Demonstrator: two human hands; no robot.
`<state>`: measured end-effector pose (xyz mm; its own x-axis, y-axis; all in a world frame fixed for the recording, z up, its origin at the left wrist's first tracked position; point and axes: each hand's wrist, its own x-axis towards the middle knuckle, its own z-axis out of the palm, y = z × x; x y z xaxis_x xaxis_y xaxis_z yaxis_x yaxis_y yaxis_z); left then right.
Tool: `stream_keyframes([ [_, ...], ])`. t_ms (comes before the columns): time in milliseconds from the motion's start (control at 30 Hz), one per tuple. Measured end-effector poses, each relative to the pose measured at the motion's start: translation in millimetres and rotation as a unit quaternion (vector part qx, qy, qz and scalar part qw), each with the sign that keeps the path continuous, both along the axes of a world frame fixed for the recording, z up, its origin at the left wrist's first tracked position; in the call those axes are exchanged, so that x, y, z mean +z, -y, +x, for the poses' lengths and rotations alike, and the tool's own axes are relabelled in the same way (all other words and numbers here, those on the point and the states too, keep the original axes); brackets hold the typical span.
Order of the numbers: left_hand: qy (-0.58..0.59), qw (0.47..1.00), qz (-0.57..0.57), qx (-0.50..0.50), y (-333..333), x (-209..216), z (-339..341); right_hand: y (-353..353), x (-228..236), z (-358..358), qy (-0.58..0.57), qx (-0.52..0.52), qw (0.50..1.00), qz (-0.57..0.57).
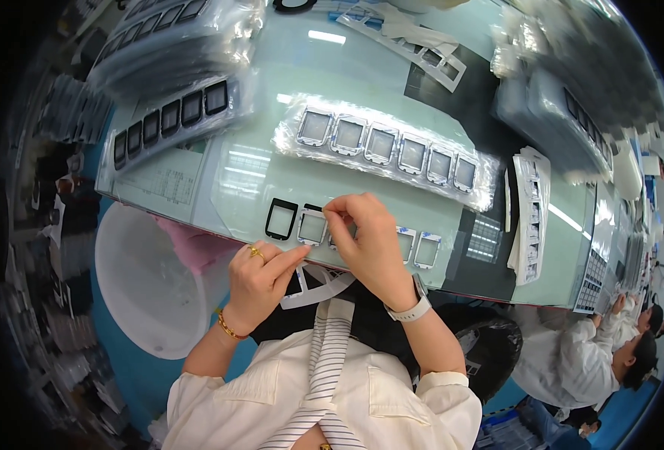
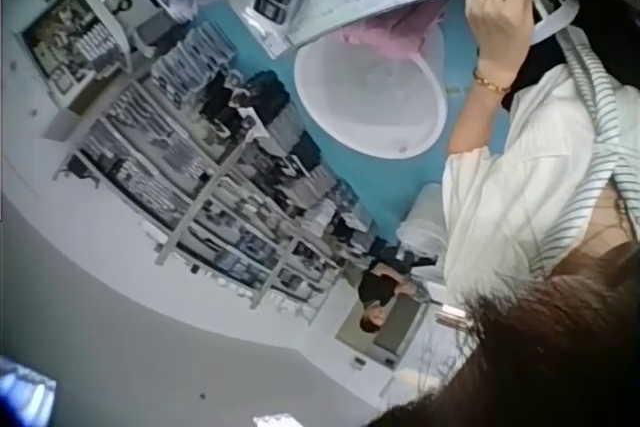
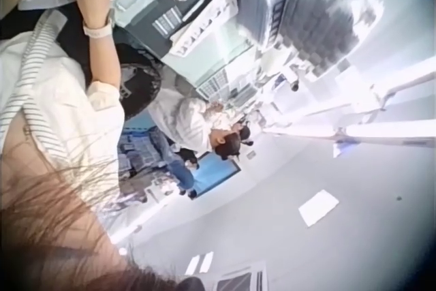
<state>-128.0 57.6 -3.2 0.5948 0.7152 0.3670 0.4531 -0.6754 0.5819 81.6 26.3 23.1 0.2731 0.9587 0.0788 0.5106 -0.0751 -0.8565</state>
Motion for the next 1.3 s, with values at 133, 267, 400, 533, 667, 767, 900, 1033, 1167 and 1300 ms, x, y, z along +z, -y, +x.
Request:
stream_keyframes([
  [133,-0.013,1.000,0.017,-0.009,1,-2,0,0,1,-1,-0.011,-0.005,1.000,-0.009],
  [267,-0.012,1.000,0.005,-0.017,4,1,4,1,1,-1,-0.004,0.000,1.000,-0.012],
  [400,-0.015,1.000,-0.012,-0.002,5,3,6,0,2,-1,0.062,0.019,0.998,0.025],
  [533,-0.017,1.000,-0.017,-0.001,5,3,8,-6,-5,0,0.122,0.024,0.989,0.076],
  [667,-0.017,1.000,-0.016,-0.001,5,4,8,-7,-5,-2,0.140,0.020,0.987,0.075],
  [767,-0.015,1.000,-0.014,0.001,5,4,9,-8,-6,-3,0.171,0.022,0.982,0.071],
  [900,-0.014,1.000,-0.014,0.005,5,4,10,-8,-7,-7,0.288,0.046,0.955,0.062],
  [1033,-0.004,1.000,-0.019,0.007,5,7,11,-7,3,-6,0.355,0.029,0.931,0.078],
  [1167,0.027,0.997,-0.069,-0.007,4,8,7,-1,16,-2,0.299,-0.005,0.950,0.091],
  [1300,0.177,0.956,-0.232,-0.033,10,23,-10,38,42,-10,0.004,0.148,0.989,0.019],
])
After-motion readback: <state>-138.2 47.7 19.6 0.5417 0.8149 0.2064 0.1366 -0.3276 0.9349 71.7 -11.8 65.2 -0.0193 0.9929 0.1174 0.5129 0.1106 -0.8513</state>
